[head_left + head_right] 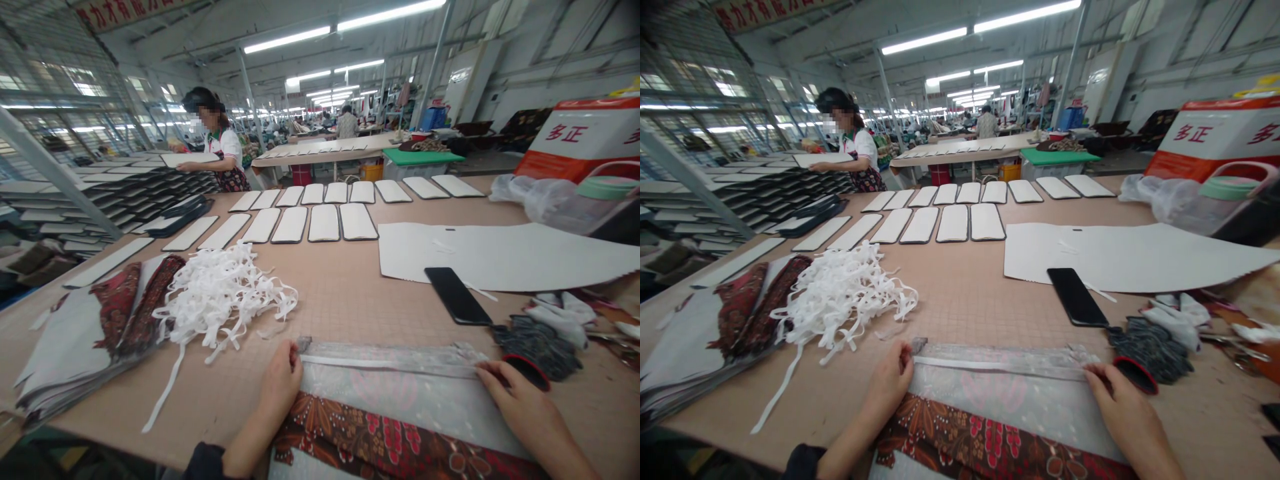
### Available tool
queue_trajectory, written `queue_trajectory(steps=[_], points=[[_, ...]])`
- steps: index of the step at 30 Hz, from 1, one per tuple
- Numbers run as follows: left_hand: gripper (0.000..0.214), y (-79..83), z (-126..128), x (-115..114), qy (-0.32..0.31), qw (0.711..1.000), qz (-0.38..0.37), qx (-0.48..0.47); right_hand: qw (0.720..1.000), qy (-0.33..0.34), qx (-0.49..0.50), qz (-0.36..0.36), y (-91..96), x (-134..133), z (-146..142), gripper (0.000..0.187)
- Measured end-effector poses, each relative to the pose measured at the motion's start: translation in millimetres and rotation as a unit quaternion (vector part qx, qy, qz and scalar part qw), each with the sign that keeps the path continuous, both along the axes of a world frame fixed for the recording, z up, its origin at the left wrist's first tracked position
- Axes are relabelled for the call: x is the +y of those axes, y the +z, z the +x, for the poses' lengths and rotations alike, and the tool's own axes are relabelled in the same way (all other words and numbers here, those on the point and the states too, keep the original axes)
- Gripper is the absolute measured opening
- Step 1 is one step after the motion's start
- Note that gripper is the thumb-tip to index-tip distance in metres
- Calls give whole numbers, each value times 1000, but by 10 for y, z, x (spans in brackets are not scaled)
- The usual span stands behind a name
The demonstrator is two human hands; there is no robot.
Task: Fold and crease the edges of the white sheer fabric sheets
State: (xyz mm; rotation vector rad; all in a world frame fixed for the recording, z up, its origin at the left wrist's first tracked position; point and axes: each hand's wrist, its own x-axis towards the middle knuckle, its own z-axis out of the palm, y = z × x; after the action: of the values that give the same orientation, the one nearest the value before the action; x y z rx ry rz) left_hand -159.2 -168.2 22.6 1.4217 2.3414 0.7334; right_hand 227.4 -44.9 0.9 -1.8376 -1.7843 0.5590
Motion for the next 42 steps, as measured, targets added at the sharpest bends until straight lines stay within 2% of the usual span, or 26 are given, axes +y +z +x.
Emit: queue_trajectory(steps=[6,11,15,19,24,28,34,42], points=[[13,-24,19,-14,-20,998,0,56,999,6,3,-33,-38,50,3,39],[17,-63,34,-15,-61,986,6,154,999,19,-2,-39,-93,82,21,40],[23,0,72,-52,-104,964,-30,244,999,13,-12,-44,-100,92,21,40],[27,100,100,-106,-155,939,-67,301,998,3,-11,-62,-19,88,-3,41],[34,120,107,-162,-211,904,-44,369,999,-13,16,-46,121,93,-64,40],[38,168,102,-135,-243,890,-91,376,999,-13,8,-43,169,102,-110,38],[59,301,108,-109,-302,868,-128,372,999,15,-1,-42,115,92,-125,37],[63,351,209,-69,-299,857,-151,392,999,18,-18,-33,125,130,-140,32]])
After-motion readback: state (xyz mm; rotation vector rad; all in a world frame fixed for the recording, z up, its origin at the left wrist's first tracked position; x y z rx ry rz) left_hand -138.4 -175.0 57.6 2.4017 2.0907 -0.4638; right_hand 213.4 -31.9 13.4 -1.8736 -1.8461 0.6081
